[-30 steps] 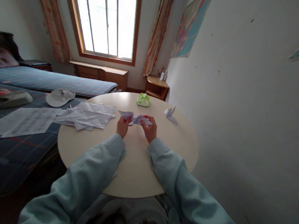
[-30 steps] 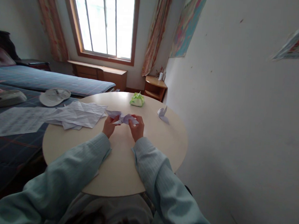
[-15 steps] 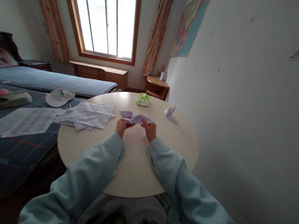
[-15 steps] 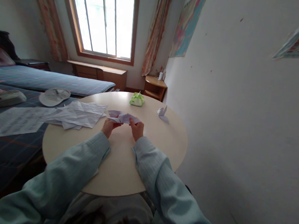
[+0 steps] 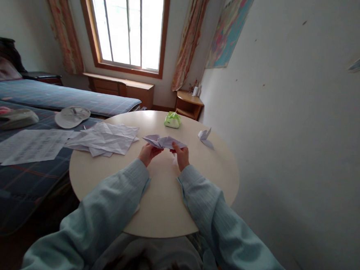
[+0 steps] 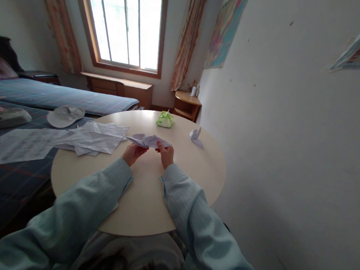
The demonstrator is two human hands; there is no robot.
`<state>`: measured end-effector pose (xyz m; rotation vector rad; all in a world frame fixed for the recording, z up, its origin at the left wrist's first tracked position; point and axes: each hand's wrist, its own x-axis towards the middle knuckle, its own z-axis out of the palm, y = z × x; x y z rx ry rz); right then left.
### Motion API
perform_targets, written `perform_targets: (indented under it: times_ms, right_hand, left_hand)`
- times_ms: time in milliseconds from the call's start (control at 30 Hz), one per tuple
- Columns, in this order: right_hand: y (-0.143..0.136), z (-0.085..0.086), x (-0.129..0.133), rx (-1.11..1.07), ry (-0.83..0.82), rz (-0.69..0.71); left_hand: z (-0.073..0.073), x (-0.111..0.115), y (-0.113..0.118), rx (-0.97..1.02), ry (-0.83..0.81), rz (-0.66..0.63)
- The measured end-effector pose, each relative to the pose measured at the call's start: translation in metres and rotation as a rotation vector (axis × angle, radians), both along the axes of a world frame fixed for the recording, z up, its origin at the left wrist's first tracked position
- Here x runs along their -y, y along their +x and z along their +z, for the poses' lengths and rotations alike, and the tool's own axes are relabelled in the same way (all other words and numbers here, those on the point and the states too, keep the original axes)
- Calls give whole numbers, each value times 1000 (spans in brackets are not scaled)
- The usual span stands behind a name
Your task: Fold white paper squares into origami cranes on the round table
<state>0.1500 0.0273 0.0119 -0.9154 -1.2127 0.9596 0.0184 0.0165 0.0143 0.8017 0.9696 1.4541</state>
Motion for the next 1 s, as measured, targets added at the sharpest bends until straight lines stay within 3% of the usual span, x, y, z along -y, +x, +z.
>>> perform_targets:
  times_ms: [500, 833, 1000]
  right_hand:
    - [1, 6, 5, -9, 35, -8]
    - [2, 7, 8, -35, 58, 41]
    - [3, 9, 11, -103, 19, 188]
  left_hand:
    - [2, 3, 2, 55, 38, -72]
    - [-4, -3, 1, 56, 151, 25]
    - [-1, -3, 0, -50, 223, 200]
